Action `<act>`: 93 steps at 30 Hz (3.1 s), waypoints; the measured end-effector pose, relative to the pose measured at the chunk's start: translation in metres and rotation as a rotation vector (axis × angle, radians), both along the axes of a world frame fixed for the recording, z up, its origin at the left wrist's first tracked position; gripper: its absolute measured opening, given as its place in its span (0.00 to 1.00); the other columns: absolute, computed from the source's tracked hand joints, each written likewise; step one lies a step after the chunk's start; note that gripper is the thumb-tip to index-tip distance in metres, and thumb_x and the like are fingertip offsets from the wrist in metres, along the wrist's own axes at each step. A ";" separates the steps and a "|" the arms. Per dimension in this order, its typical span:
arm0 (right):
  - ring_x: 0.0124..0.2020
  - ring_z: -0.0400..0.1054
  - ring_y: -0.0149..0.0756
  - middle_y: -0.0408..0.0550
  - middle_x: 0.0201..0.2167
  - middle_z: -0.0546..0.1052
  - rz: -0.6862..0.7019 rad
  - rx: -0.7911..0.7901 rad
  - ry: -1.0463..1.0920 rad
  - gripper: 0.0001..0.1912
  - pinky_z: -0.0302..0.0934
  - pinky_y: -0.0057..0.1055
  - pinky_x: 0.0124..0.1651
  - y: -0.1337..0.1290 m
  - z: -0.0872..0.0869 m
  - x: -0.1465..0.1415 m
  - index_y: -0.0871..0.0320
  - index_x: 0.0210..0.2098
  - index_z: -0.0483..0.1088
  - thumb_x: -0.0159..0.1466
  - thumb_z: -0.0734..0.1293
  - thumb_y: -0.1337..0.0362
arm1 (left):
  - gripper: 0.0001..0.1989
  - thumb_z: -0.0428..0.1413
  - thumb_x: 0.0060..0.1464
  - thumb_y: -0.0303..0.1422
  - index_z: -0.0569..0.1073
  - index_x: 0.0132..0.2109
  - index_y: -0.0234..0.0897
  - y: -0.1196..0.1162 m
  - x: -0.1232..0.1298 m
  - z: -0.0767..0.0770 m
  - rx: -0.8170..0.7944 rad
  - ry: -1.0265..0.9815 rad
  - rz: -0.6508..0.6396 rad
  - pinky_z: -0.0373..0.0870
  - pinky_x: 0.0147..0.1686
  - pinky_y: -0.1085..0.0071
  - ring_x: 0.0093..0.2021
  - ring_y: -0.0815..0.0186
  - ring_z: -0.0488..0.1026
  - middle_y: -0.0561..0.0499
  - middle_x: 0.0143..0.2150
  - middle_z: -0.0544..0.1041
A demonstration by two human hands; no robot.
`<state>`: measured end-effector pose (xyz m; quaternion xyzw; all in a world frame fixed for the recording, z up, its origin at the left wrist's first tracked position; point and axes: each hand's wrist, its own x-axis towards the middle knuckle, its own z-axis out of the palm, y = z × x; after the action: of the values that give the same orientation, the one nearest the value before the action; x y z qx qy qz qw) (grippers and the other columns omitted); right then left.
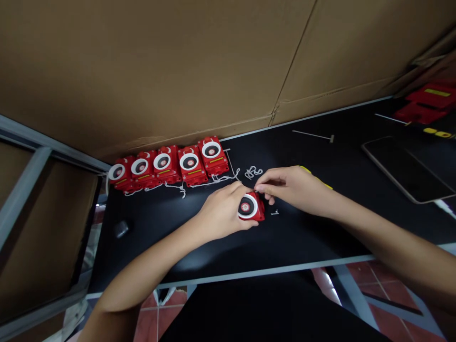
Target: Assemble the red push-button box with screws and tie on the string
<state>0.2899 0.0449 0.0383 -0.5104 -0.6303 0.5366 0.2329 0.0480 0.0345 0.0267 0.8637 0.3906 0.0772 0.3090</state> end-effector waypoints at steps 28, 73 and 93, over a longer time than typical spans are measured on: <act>0.27 0.77 0.35 0.44 0.24 0.80 -0.046 -0.130 0.107 0.17 0.72 0.33 0.37 0.002 -0.020 -0.003 0.57 0.34 0.80 0.60 0.74 0.48 | 0.28 0.79 0.51 0.39 0.78 0.54 0.40 0.003 0.000 -0.004 0.015 -0.024 -0.006 0.80 0.49 0.58 0.48 0.53 0.83 0.47 0.51 0.81; 0.26 0.68 0.30 0.39 0.23 0.76 -0.037 -0.364 0.301 0.33 0.62 0.31 0.36 0.002 -0.034 0.001 0.58 0.32 0.74 0.53 0.85 0.36 | 0.31 0.81 0.47 0.39 0.80 0.56 0.42 0.003 0.003 -0.010 -0.062 -0.047 0.026 0.81 0.57 0.55 0.50 0.53 0.83 0.49 0.51 0.83; 0.34 0.76 0.47 0.53 0.40 0.82 -0.192 0.426 -0.771 0.21 0.62 0.41 0.39 0.007 -0.022 0.108 0.51 0.42 0.78 0.74 0.68 0.40 | 0.36 0.80 0.49 0.34 0.74 0.62 0.47 0.009 -0.008 -0.007 0.057 -0.148 -0.034 0.83 0.55 0.57 0.50 0.55 0.85 0.52 0.55 0.83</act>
<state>0.3977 0.0523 0.0162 -0.6699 -0.7172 0.1417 0.1298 0.0400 0.0432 0.0195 0.8706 0.3498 0.1467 0.3134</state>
